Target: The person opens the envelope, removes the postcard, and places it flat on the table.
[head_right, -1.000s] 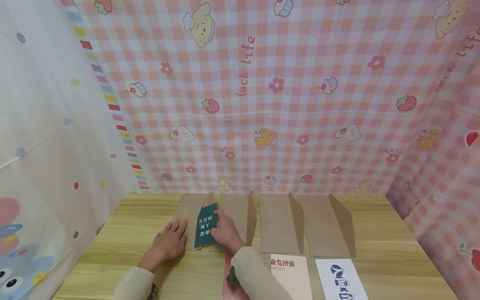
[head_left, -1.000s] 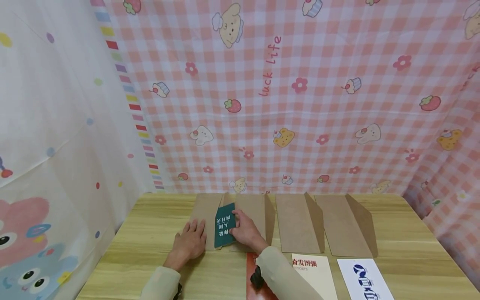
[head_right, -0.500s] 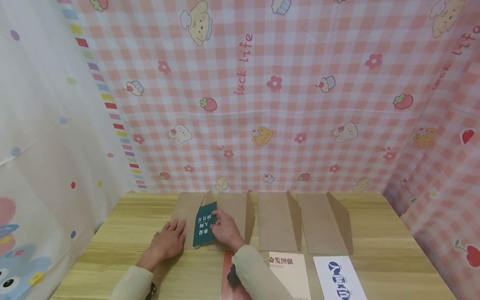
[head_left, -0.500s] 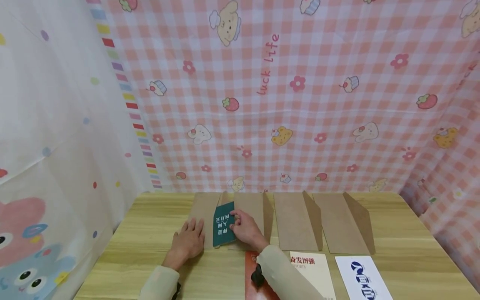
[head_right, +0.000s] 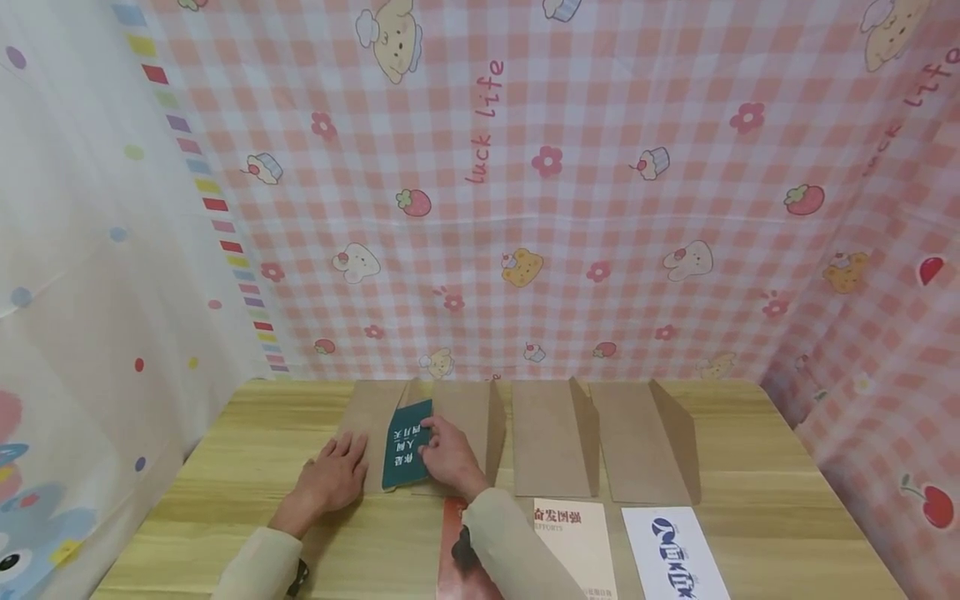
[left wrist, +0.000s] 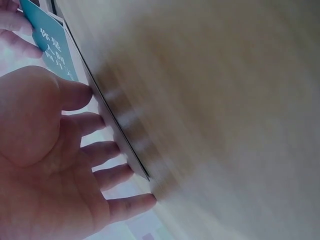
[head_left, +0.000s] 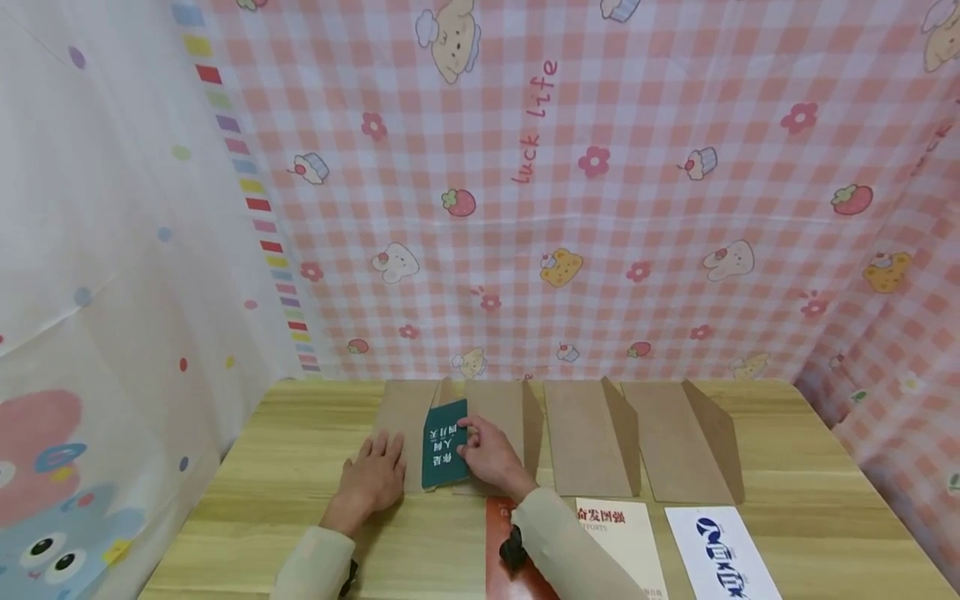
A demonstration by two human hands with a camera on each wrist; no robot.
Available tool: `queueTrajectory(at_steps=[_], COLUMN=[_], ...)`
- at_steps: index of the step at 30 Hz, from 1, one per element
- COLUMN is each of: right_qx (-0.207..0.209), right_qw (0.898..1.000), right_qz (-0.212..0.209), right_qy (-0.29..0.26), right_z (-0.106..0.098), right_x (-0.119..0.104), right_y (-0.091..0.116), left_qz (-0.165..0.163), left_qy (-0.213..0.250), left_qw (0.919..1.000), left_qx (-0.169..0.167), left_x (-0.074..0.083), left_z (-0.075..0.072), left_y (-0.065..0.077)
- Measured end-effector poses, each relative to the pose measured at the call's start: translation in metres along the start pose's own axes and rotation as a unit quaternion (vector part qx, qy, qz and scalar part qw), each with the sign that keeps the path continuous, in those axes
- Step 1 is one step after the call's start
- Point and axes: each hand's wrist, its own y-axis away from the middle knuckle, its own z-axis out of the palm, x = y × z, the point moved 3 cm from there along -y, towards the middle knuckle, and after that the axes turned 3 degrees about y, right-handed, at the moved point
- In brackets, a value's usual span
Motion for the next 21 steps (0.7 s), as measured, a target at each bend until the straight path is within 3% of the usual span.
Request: queueTrajectory(at_steps=[21], right_qx=[0.005], right_qw=[1.0], right_qz=[0.007], right_qy=[0.008], right_z=[-0.008], right_x=[-0.0036], right_y=[0.0048], left_qz=[-0.011], left_qy=[-0.001], left_qw=[0.9998], left_qx=[-0.014], left_x=[-0.0007], left_z=[0.0014], left_y=[-0.0025])
